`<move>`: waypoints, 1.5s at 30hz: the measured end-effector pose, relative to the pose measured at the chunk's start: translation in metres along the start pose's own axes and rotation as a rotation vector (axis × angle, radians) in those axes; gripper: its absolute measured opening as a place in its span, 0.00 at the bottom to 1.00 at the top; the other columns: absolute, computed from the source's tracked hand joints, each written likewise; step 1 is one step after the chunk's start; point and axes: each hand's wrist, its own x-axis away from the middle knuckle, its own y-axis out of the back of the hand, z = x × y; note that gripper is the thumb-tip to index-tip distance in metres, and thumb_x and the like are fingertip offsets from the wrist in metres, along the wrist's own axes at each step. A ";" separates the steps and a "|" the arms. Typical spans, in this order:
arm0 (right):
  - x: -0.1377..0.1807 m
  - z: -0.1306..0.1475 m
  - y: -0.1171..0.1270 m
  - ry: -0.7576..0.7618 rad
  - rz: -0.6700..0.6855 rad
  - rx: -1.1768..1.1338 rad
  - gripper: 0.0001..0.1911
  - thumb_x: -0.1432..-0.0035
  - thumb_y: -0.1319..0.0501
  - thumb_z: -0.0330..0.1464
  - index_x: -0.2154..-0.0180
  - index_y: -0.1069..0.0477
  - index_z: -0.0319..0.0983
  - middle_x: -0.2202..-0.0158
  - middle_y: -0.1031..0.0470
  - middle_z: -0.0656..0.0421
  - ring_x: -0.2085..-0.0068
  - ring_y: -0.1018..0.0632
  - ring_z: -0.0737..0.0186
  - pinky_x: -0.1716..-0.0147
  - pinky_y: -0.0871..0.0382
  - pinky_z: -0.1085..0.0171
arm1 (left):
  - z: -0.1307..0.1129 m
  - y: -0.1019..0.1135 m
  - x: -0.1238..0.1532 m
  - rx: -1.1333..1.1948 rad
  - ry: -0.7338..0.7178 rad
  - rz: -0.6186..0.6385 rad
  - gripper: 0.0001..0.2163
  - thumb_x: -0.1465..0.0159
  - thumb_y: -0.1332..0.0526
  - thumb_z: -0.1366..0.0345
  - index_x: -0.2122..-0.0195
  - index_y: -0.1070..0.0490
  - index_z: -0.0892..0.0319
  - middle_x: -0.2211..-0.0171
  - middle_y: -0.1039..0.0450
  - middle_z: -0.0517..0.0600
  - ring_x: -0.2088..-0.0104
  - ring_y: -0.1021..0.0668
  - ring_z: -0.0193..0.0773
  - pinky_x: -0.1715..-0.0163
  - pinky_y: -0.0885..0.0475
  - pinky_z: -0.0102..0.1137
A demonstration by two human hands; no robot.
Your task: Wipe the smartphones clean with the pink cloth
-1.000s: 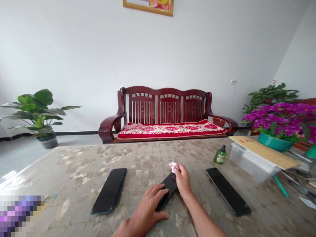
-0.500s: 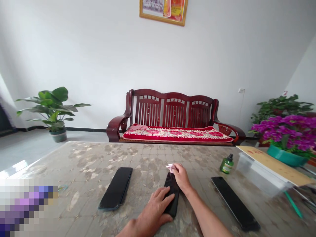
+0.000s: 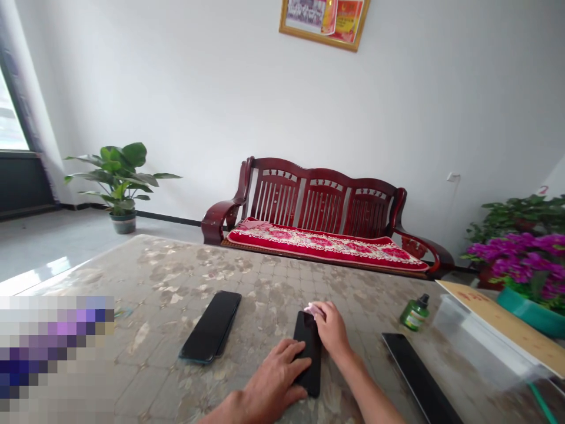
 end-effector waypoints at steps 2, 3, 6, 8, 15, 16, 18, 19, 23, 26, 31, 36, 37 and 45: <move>0.009 0.008 0.007 0.103 0.062 0.093 0.11 0.45 0.43 0.29 0.66 0.22 0.44 0.67 0.25 0.57 0.61 0.26 0.56 0.59 0.32 0.60 | 0.000 -0.001 0.000 0.016 -0.029 -0.026 0.22 0.41 0.31 0.67 0.44 0.29 0.52 0.39 0.35 0.53 0.41 0.34 0.52 0.40 0.38 0.43; 0.013 0.012 0.010 0.183 0.100 0.178 0.14 0.44 0.45 0.26 0.65 0.22 0.45 0.67 0.26 0.57 0.61 0.26 0.56 0.59 0.33 0.61 | 0.000 -0.001 0.000 0.025 -0.043 -0.036 0.22 0.40 0.32 0.67 0.45 0.29 0.52 0.40 0.34 0.53 0.42 0.33 0.51 0.40 0.38 0.42; 0.024 0.026 0.017 0.343 0.229 0.414 0.17 0.41 0.47 0.23 0.62 0.23 0.46 0.66 0.27 0.58 0.61 0.27 0.58 0.60 0.32 0.62 | 0.000 -0.002 0.001 0.053 -0.072 -0.058 0.18 0.40 0.32 0.66 0.48 0.28 0.51 0.41 0.33 0.51 0.44 0.32 0.50 0.41 0.37 0.41; 0.029 0.034 0.021 0.366 0.314 0.490 0.16 0.40 0.46 0.23 0.61 0.24 0.46 0.65 0.28 0.59 0.61 0.27 0.58 0.61 0.32 0.63 | 0.000 -0.004 0.001 0.067 -0.087 -0.078 0.16 0.40 0.33 0.65 0.50 0.27 0.51 0.42 0.33 0.50 0.44 0.33 0.50 0.42 0.37 0.41; 0.017 0.042 0.020 0.294 0.378 0.615 0.16 0.37 0.48 0.22 0.62 0.25 0.44 0.65 0.27 0.59 0.59 0.27 0.60 0.59 0.34 0.65 | 0.004 -0.007 0.000 0.038 -0.119 -0.088 0.15 0.40 0.32 0.61 0.52 0.28 0.52 0.46 0.30 0.49 0.45 0.32 0.47 0.42 0.37 0.38; 0.013 0.043 0.017 0.271 0.364 0.626 0.16 0.37 0.48 0.22 0.62 0.25 0.44 0.65 0.27 0.59 0.59 0.27 0.60 0.59 0.35 0.65 | 0.004 -0.007 0.000 0.034 -0.122 -0.086 0.15 0.40 0.32 0.61 0.52 0.28 0.52 0.45 0.31 0.49 0.44 0.32 0.47 0.42 0.37 0.38; 0.008 0.044 0.013 0.246 0.358 0.623 0.16 0.37 0.48 0.22 0.64 0.25 0.44 0.65 0.27 0.59 0.60 0.26 0.61 0.59 0.35 0.66 | 0.004 -0.007 0.000 0.028 -0.126 -0.081 0.16 0.39 0.32 0.60 0.51 0.29 0.52 0.44 0.31 0.50 0.43 0.33 0.47 0.41 0.37 0.38; 0.009 0.046 0.011 0.246 0.370 0.611 0.16 0.37 0.48 0.22 0.64 0.25 0.44 0.65 0.27 0.59 0.60 0.26 0.61 0.60 0.35 0.67 | 0.003 -0.006 0.000 0.027 -0.126 -0.077 0.15 0.38 0.33 0.60 0.50 0.29 0.52 0.45 0.31 0.50 0.42 0.33 0.47 0.41 0.38 0.38; 0.024 0.055 0.014 0.309 0.473 0.565 0.15 0.38 0.47 0.22 0.63 0.25 0.45 0.65 0.28 0.60 0.60 0.27 0.62 0.61 0.36 0.68 | 0.003 -0.006 -0.001 0.016 -0.148 -0.069 0.15 0.37 0.35 0.60 0.49 0.30 0.52 0.45 0.30 0.49 0.42 0.33 0.47 0.39 0.39 0.39; 0.032 0.056 0.018 0.343 0.490 0.584 0.14 0.38 0.46 0.22 0.64 0.26 0.45 0.65 0.29 0.60 0.61 0.28 0.61 0.62 0.36 0.67 | 0.001 -0.007 -0.002 -0.004 -0.167 -0.069 0.15 0.37 0.35 0.61 0.50 0.30 0.54 0.46 0.30 0.50 0.42 0.33 0.46 0.38 0.41 0.38; 0.011 0.044 0.009 0.313 0.344 0.639 0.15 0.38 0.47 0.22 0.63 0.25 0.43 0.66 0.28 0.59 0.61 0.27 0.61 0.61 0.36 0.66 | 0.000 -0.008 -0.001 -0.023 -0.154 -0.076 0.13 0.37 0.34 0.63 0.52 0.30 0.56 0.46 0.30 0.51 0.42 0.32 0.43 0.38 0.41 0.33; 0.008 0.043 0.007 0.311 0.395 0.589 0.16 0.37 0.48 0.21 0.64 0.25 0.44 0.66 0.29 0.59 0.61 0.27 0.61 0.61 0.36 0.66 | 0.002 -0.008 -0.001 -0.026 -0.166 -0.084 0.10 0.37 0.34 0.61 0.56 0.29 0.55 0.50 0.27 0.51 0.45 0.29 0.44 0.41 0.37 0.34; 0.013 0.044 0.009 0.325 0.427 0.571 0.16 0.37 0.48 0.21 0.63 0.26 0.44 0.66 0.29 0.59 0.61 0.27 0.61 0.61 0.36 0.67 | 0.002 -0.009 -0.001 -0.030 -0.166 -0.081 0.09 0.37 0.34 0.61 0.58 0.29 0.55 0.53 0.26 0.50 0.48 0.27 0.44 0.42 0.36 0.34; 0.018 0.039 0.021 0.364 0.412 0.575 0.15 0.37 0.48 0.22 0.63 0.26 0.44 0.67 0.29 0.60 0.63 0.27 0.61 0.63 0.36 0.66 | 0.004 -0.018 -0.004 -0.090 -0.207 -0.087 0.05 0.36 0.36 0.63 0.62 0.30 0.56 0.57 0.25 0.49 0.54 0.25 0.43 0.51 0.32 0.33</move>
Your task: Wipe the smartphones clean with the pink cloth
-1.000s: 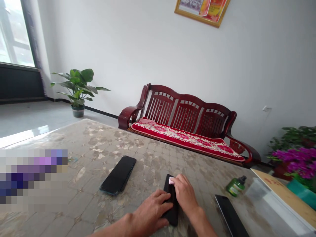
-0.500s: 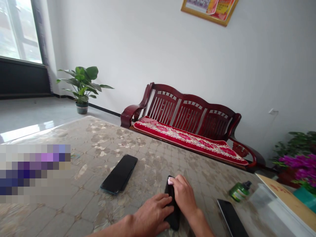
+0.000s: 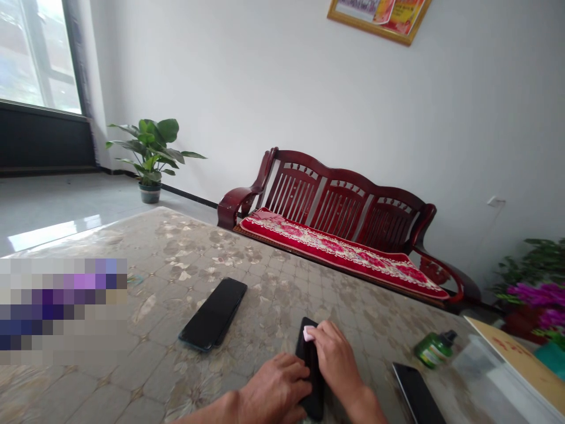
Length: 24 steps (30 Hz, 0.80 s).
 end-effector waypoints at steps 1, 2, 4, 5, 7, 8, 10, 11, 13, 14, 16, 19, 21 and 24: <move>-0.006 -0.003 -0.002 -0.022 -0.027 0.013 0.15 0.37 0.47 0.23 0.63 0.26 0.44 0.67 0.29 0.60 0.63 0.27 0.61 0.63 0.36 0.66 | 0.000 -0.001 0.000 -0.003 0.003 -0.003 0.05 0.36 0.36 0.63 0.62 0.30 0.56 0.57 0.25 0.49 0.55 0.25 0.43 0.51 0.32 0.33; -0.011 -0.005 -0.004 -0.041 -0.049 0.020 0.14 0.37 0.47 0.23 0.63 0.25 0.44 0.67 0.28 0.60 0.63 0.27 0.61 0.63 0.36 0.66 | 0.000 -0.001 0.000 -0.005 0.006 -0.007 0.05 0.36 0.36 0.62 0.62 0.30 0.56 0.57 0.25 0.49 0.55 0.25 0.43 0.52 0.31 0.33; -0.017 -0.007 -0.007 -0.055 -0.062 0.009 0.14 0.37 0.47 0.24 0.64 0.25 0.45 0.67 0.28 0.59 0.63 0.26 0.61 0.62 0.35 0.66 | 0.001 -0.002 0.001 -0.009 0.011 -0.009 0.05 0.36 0.36 0.62 0.62 0.30 0.56 0.57 0.25 0.49 0.56 0.25 0.42 0.52 0.31 0.33; -0.018 -0.006 -0.008 -0.045 -0.052 -0.006 0.15 0.37 0.47 0.23 0.64 0.25 0.45 0.67 0.29 0.59 0.63 0.26 0.61 0.62 0.35 0.66 | 0.001 -0.003 0.001 -0.010 0.011 -0.008 0.05 0.36 0.36 0.62 0.62 0.30 0.56 0.58 0.25 0.49 0.56 0.25 0.42 0.53 0.31 0.33; -0.011 -0.001 -0.007 -0.003 -0.012 -0.043 0.16 0.37 0.48 0.23 0.64 0.25 0.45 0.67 0.29 0.59 0.62 0.27 0.61 0.62 0.35 0.66 | 0.001 -0.003 0.000 -0.014 0.012 -0.005 0.05 0.36 0.37 0.62 0.62 0.30 0.55 0.58 0.25 0.49 0.56 0.25 0.42 0.52 0.31 0.33; -0.005 0.002 -0.005 0.022 0.010 -0.058 0.16 0.37 0.48 0.22 0.64 0.26 0.44 0.67 0.29 0.60 0.62 0.27 0.61 0.62 0.35 0.67 | 0.001 -0.002 0.000 -0.017 0.014 -0.002 0.05 0.36 0.37 0.62 0.63 0.30 0.56 0.58 0.25 0.48 0.57 0.25 0.42 0.53 0.31 0.33; 0.006 0.006 -0.001 0.064 0.048 -0.078 0.15 0.36 0.48 0.22 0.63 0.26 0.44 0.66 0.29 0.60 0.62 0.27 0.62 0.62 0.35 0.67 | 0.000 -0.002 -0.001 -0.021 0.021 0.002 0.05 0.37 0.36 0.63 0.64 0.30 0.56 0.60 0.25 0.48 0.57 0.25 0.41 0.53 0.31 0.32; 0.011 0.007 0.001 0.076 0.059 -0.081 0.15 0.36 0.48 0.22 0.63 0.26 0.44 0.66 0.29 0.60 0.62 0.27 0.62 0.62 0.35 0.67 | 0.000 -0.001 -0.001 -0.019 0.024 0.002 0.05 0.37 0.36 0.63 0.65 0.30 0.56 0.60 0.25 0.48 0.57 0.25 0.41 0.53 0.31 0.32; 0.014 0.004 0.003 0.074 0.054 -0.072 0.15 0.36 0.48 0.23 0.62 0.26 0.45 0.66 0.29 0.60 0.62 0.27 0.62 0.62 0.35 0.67 | -0.002 0.000 -0.001 -0.008 0.028 -0.001 0.05 0.38 0.35 0.64 0.65 0.31 0.56 0.60 0.25 0.47 0.57 0.25 0.42 0.53 0.31 0.32; 0.012 0.001 0.004 0.057 0.038 -0.061 0.15 0.36 0.48 0.23 0.62 0.26 0.45 0.66 0.29 0.60 0.62 0.27 0.62 0.62 0.35 0.66 | -0.002 0.001 0.000 0.002 0.028 -0.005 0.05 0.38 0.35 0.64 0.64 0.31 0.56 0.59 0.25 0.47 0.56 0.25 0.42 0.53 0.31 0.32; 0.004 -0.007 0.003 -0.002 -0.007 -0.038 0.15 0.36 0.48 0.23 0.61 0.26 0.45 0.66 0.28 0.60 0.62 0.26 0.62 0.61 0.34 0.66 | -0.003 0.003 0.000 0.023 0.025 -0.010 0.05 0.37 0.36 0.64 0.63 0.30 0.56 0.58 0.25 0.48 0.56 0.25 0.42 0.53 0.31 0.33; -0.008 -0.017 0.001 -0.083 -0.036 -0.028 0.16 0.36 0.49 0.24 0.60 0.25 0.44 0.66 0.27 0.58 0.61 0.25 0.61 0.60 0.33 0.65 | -0.003 0.005 0.001 0.041 0.024 -0.007 0.05 0.37 0.36 0.63 0.61 0.30 0.55 0.57 0.26 0.48 0.55 0.25 0.43 0.52 0.32 0.34; -0.008 -0.018 0.002 -0.096 -0.018 -0.034 0.17 0.36 0.50 0.24 0.61 0.25 0.44 0.65 0.27 0.58 0.61 0.25 0.60 0.60 0.33 0.65 | -0.003 0.005 0.001 0.045 0.028 0.000 0.06 0.37 0.36 0.64 0.61 0.30 0.55 0.56 0.26 0.48 0.55 0.25 0.43 0.52 0.32 0.34; 0.006 -0.011 0.007 -0.060 0.030 -0.047 0.18 0.37 0.51 0.23 0.60 0.25 0.44 0.65 0.28 0.57 0.60 0.26 0.60 0.61 0.33 0.65 | -0.003 0.004 0.001 0.047 0.035 0.004 0.06 0.37 0.36 0.63 0.61 0.30 0.55 0.57 0.26 0.48 0.55 0.25 0.43 0.52 0.32 0.34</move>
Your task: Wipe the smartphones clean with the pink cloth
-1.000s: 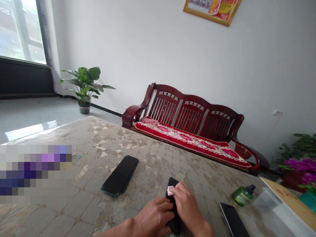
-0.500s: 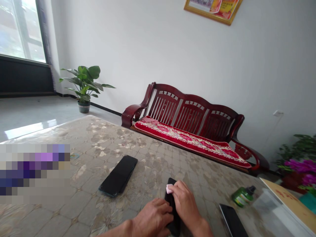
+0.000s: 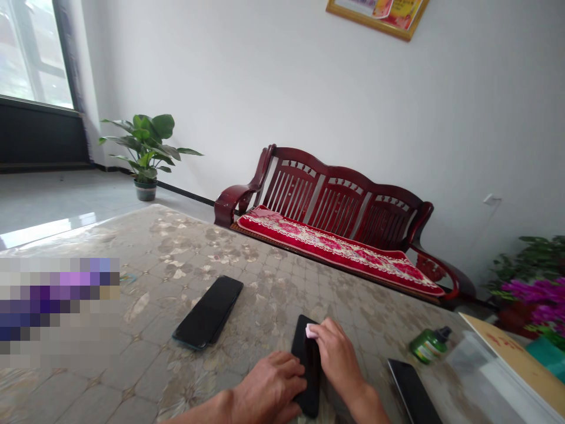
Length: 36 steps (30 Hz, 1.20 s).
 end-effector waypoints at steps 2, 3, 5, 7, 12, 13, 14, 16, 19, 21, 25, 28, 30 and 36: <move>0.012 0.004 0.003 0.032 0.028 -0.006 0.19 0.37 0.52 0.22 0.58 0.26 0.44 0.65 0.29 0.58 0.60 0.26 0.60 0.61 0.34 0.65 | 0.000 -0.001 0.000 -0.004 0.004 -0.010 0.06 0.37 0.36 0.63 0.62 0.31 0.55 0.57 0.26 0.47 0.55 0.25 0.42 0.52 0.32 0.34; 0.016 0.005 0.004 0.043 0.037 -0.008 0.19 0.37 0.52 0.22 0.57 0.26 0.44 0.65 0.29 0.58 0.60 0.26 0.60 0.61 0.34 0.65 | 0.000 -0.001 0.000 -0.006 0.003 -0.012 0.06 0.37 0.35 0.63 0.62 0.31 0.55 0.57 0.26 0.47 0.55 0.25 0.42 0.52 0.32 0.33; 0.017 0.003 0.004 0.046 0.035 -0.006 0.19 0.37 0.52 0.22 0.58 0.26 0.44 0.65 0.29 0.58 0.61 0.26 0.60 0.61 0.34 0.65 | 0.000 0.000 0.000 -0.009 -0.002 -0.010 0.05 0.38 0.35 0.64 0.63 0.31 0.55 0.58 0.26 0.47 0.56 0.25 0.42 0.52 0.32 0.33; 0.009 -0.002 0.002 0.022 0.010 0.011 0.18 0.36 0.52 0.23 0.59 0.26 0.44 0.65 0.29 0.58 0.60 0.26 0.60 0.60 0.34 0.64 | -0.001 0.000 0.000 -0.014 -0.003 -0.009 0.06 0.38 0.35 0.64 0.63 0.31 0.56 0.58 0.25 0.47 0.56 0.25 0.42 0.53 0.32 0.33; -0.014 -0.006 -0.002 -0.031 -0.047 0.047 0.17 0.37 0.50 0.23 0.60 0.26 0.43 0.65 0.28 0.58 0.60 0.26 0.60 0.58 0.33 0.65 | -0.002 0.002 0.000 -0.014 -0.005 -0.010 0.05 0.37 0.36 0.64 0.62 0.31 0.56 0.57 0.26 0.48 0.56 0.25 0.42 0.52 0.32 0.33; -0.013 -0.003 -0.002 -0.019 -0.043 0.046 0.17 0.37 0.50 0.23 0.60 0.26 0.44 0.65 0.28 0.58 0.60 0.26 0.60 0.59 0.33 0.65 | -0.002 0.002 -0.001 -0.011 -0.006 -0.005 0.05 0.37 0.36 0.64 0.62 0.31 0.56 0.57 0.26 0.48 0.56 0.25 0.42 0.53 0.32 0.33; -0.010 0.000 -0.002 -0.003 -0.037 0.046 0.17 0.38 0.50 0.23 0.60 0.26 0.44 0.65 0.28 0.58 0.60 0.26 0.60 0.59 0.33 0.65 | -0.001 0.002 -0.001 -0.008 -0.007 -0.001 0.05 0.37 0.36 0.64 0.62 0.30 0.55 0.58 0.26 0.48 0.56 0.25 0.42 0.53 0.32 0.33; 0.001 0.006 -0.001 0.033 -0.015 0.042 0.17 0.38 0.49 0.22 0.59 0.26 0.45 0.65 0.28 0.59 0.60 0.26 0.61 0.60 0.33 0.66 | -0.001 0.001 0.000 -0.004 -0.006 -0.005 0.05 0.37 0.37 0.63 0.62 0.30 0.55 0.58 0.26 0.48 0.56 0.25 0.42 0.53 0.32 0.33; 0.015 0.011 0.000 0.065 0.020 0.036 0.17 0.39 0.49 0.21 0.59 0.27 0.45 0.64 0.29 0.59 0.59 0.26 0.60 0.60 0.34 0.65 | 0.000 0.000 0.000 0.000 -0.010 -0.017 0.05 0.36 0.38 0.63 0.61 0.30 0.55 0.58 0.26 0.48 0.56 0.25 0.42 0.51 0.32 0.33; 0.014 0.011 0.000 0.067 0.029 0.052 0.18 0.39 0.49 0.21 0.59 0.27 0.45 0.64 0.29 0.59 0.60 0.27 0.60 0.60 0.34 0.65 | 0.000 0.000 0.000 -0.001 -0.011 -0.020 0.05 0.36 0.38 0.64 0.60 0.30 0.55 0.57 0.26 0.48 0.55 0.25 0.42 0.51 0.32 0.33; -0.010 0.006 -0.004 0.008 -0.028 0.124 0.17 0.39 0.49 0.21 0.61 0.26 0.44 0.65 0.28 0.58 0.60 0.26 0.60 0.59 0.34 0.65 | -0.001 0.000 -0.001 -0.016 -0.005 -0.015 0.05 0.37 0.37 0.64 0.61 0.30 0.56 0.57 0.26 0.49 0.56 0.25 0.43 0.52 0.32 0.33; -0.022 0.010 -0.006 -0.019 -0.042 0.118 0.15 0.38 0.48 0.22 0.63 0.26 0.44 0.65 0.27 0.58 0.60 0.26 0.60 0.59 0.34 0.65 | -0.001 0.001 -0.002 -0.020 -0.005 -0.007 0.05 0.37 0.37 0.64 0.62 0.31 0.56 0.57 0.26 0.48 0.56 0.25 0.42 0.52 0.31 0.33; -0.020 0.016 -0.005 0.017 -0.013 0.069 0.15 0.38 0.48 0.22 0.64 0.26 0.44 0.65 0.28 0.59 0.61 0.26 0.61 0.60 0.35 0.66 | -0.001 0.001 -0.002 -0.015 -0.007 -0.005 0.05 0.38 0.36 0.64 0.62 0.31 0.56 0.57 0.26 0.48 0.56 0.25 0.42 0.52 0.31 0.33; 0.000 0.023 -0.001 0.142 0.036 0.020 0.16 0.38 0.48 0.21 0.63 0.26 0.44 0.66 0.29 0.60 0.61 0.27 0.62 0.62 0.35 0.66 | -0.002 0.001 -0.003 -0.030 0.001 0.005 0.04 0.37 0.37 0.63 0.63 0.31 0.56 0.60 0.26 0.48 0.57 0.25 0.42 0.52 0.31 0.33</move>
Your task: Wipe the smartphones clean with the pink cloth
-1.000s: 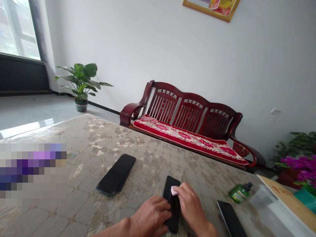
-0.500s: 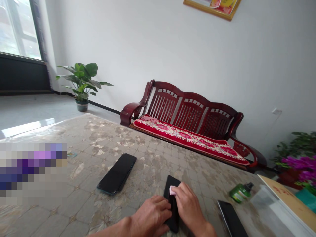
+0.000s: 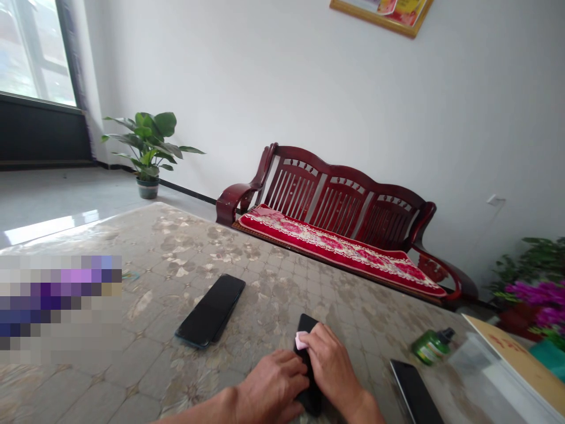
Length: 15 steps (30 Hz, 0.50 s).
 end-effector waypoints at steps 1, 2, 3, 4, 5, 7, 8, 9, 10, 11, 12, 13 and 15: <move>-0.002 -0.003 -0.001 -0.014 -0.009 0.016 0.16 0.38 0.48 0.22 0.62 0.26 0.44 0.66 0.29 0.60 0.61 0.27 0.62 0.62 0.35 0.66 | 0.000 0.000 0.000 0.000 -0.003 -0.001 0.04 0.37 0.37 0.63 0.63 0.31 0.56 0.59 0.26 0.49 0.57 0.25 0.42 0.52 0.31 0.33; -0.006 -0.007 -0.002 -0.036 -0.022 0.034 0.16 0.37 0.49 0.22 0.62 0.26 0.44 0.66 0.28 0.59 0.61 0.27 0.62 0.61 0.35 0.66 | 0.000 0.001 0.000 0.000 -0.005 -0.001 0.04 0.36 0.37 0.63 0.63 0.31 0.56 0.59 0.26 0.49 0.57 0.25 0.42 0.52 0.31 0.33; -0.011 -0.011 -0.004 -0.066 -0.039 0.053 0.16 0.37 0.49 0.23 0.62 0.26 0.44 0.66 0.28 0.59 0.61 0.26 0.62 0.61 0.35 0.66 | -0.001 0.001 0.001 -0.001 -0.006 -0.002 0.05 0.36 0.37 0.63 0.63 0.31 0.56 0.59 0.26 0.49 0.57 0.25 0.42 0.53 0.31 0.33; -0.017 -0.015 -0.006 -0.099 -0.057 0.071 0.16 0.37 0.49 0.23 0.61 0.25 0.44 0.66 0.28 0.59 0.61 0.26 0.61 0.60 0.34 0.65 | -0.001 0.001 0.001 -0.003 -0.006 -0.003 0.04 0.36 0.37 0.63 0.62 0.31 0.56 0.59 0.26 0.48 0.57 0.25 0.42 0.53 0.31 0.33; -0.022 -0.018 -0.007 -0.128 -0.073 0.081 0.15 0.37 0.49 0.23 0.61 0.25 0.44 0.65 0.27 0.58 0.61 0.26 0.61 0.60 0.34 0.65 | 0.000 0.001 0.001 -0.005 -0.005 -0.002 0.04 0.36 0.38 0.63 0.63 0.31 0.56 0.59 0.26 0.48 0.57 0.25 0.42 0.53 0.31 0.33; -0.027 -0.020 -0.008 -0.154 -0.079 0.070 0.15 0.37 0.48 0.23 0.62 0.25 0.44 0.65 0.27 0.58 0.61 0.26 0.61 0.60 0.34 0.66 | 0.000 0.001 0.001 -0.010 -0.006 -0.001 0.04 0.36 0.38 0.63 0.63 0.31 0.55 0.59 0.26 0.48 0.57 0.24 0.42 0.54 0.30 0.33; -0.027 -0.019 -0.008 -0.147 -0.070 0.055 0.16 0.38 0.48 0.23 0.62 0.25 0.44 0.66 0.28 0.59 0.61 0.26 0.61 0.60 0.34 0.66 | 0.000 0.000 0.001 -0.010 -0.008 -0.002 0.04 0.36 0.38 0.63 0.63 0.31 0.55 0.59 0.26 0.48 0.57 0.24 0.42 0.53 0.30 0.33; -0.024 -0.017 -0.007 -0.129 -0.055 0.036 0.16 0.38 0.48 0.22 0.63 0.25 0.44 0.66 0.28 0.59 0.61 0.26 0.61 0.60 0.34 0.66 | 0.000 0.000 0.001 -0.007 -0.010 -0.004 0.04 0.36 0.38 0.63 0.63 0.31 0.55 0.59 0.26 0.48 0.57 0.24 0.42 0.53 0.31 0.33; -0.020 -0.013 -0.005 -0.104 -0.035 0.016 0.16 0.38 0.48 0.22 0.63 0.25 0.44 0.66 0.28 0.59 0.60 0.26 0.61 0.60 0.35 0.66 | 0.000 0.000 0.001 -0.003 -0.011 -0.005 0.04 0.36 0.38 0.64 0.63 0.31 0.56 0.59 0.26 0.48 0.57 0.24 0.42 0.53 0.31 0.33; -0.014 -0.009 -0.003 -0.079 -0.018 -0.003 0.16 0.38 0.48 0.21 0.63 0.25 0.44 0.66 0.28 0.59 0.60 0.27 0.61 0.61 0.35 0.66 | 0.000 0.000 0.001 0.002 -0.012 -0.006 0.04 0.37 0.37 0.64 0.63 0.31 0.56 0.59 0.26 0.48 0.57 0.25 0.41 0.53 0.31 0.32; -0.008 -0.006 -0.001 -0.058 -0.003 -0.018 0.16 0.38 0.49 0.21 0.63 0.25 0.44 0.66 0.29 0.59 0.60 0.27 0.61 0.61 0.35 0.66 | 0.000 0.000 0.001 0.005 -0.010 -0.009 0.05 0.37 0.37 0.64 0.63 0.31 0.56 0.59 0.26 0.48 0.57 0.25 0.41 0.53 0.31 0.32; -0.002 -0.003 0.001 -0.040 0.010 -0.029 0.16 0.37 0.49 0.21 0.63 0.26 0.44 0.66 0.29 0.59 0.60 0.27 0.62 0.61 0.35 0.66 | 0.000 0.000 0.001 0.007 -0.007 -0.010 0.05 0.37 0.36 0.64 0.62 0.31 0.55 0.59 0.26 0.47 0.56 0.25 0.41 0.53 0.31 0.32; 0.003 -0.002 0.004 -0.027 0.026 -0.039 0.16 0.37 0.49 0.21 0.63 0.26 0.44 0.65 0.29 0.59 0.61 0.27 0.62 0.61 0.35 0.66 | 0.000 0.000 0.001 0.006 -0.003 -0.011 0.05 0.37 0.36 0.63 0.62 0.31 0.55 0.59 0.26 0.47 0.56 0.25 0.42 0.53 0.31 0.33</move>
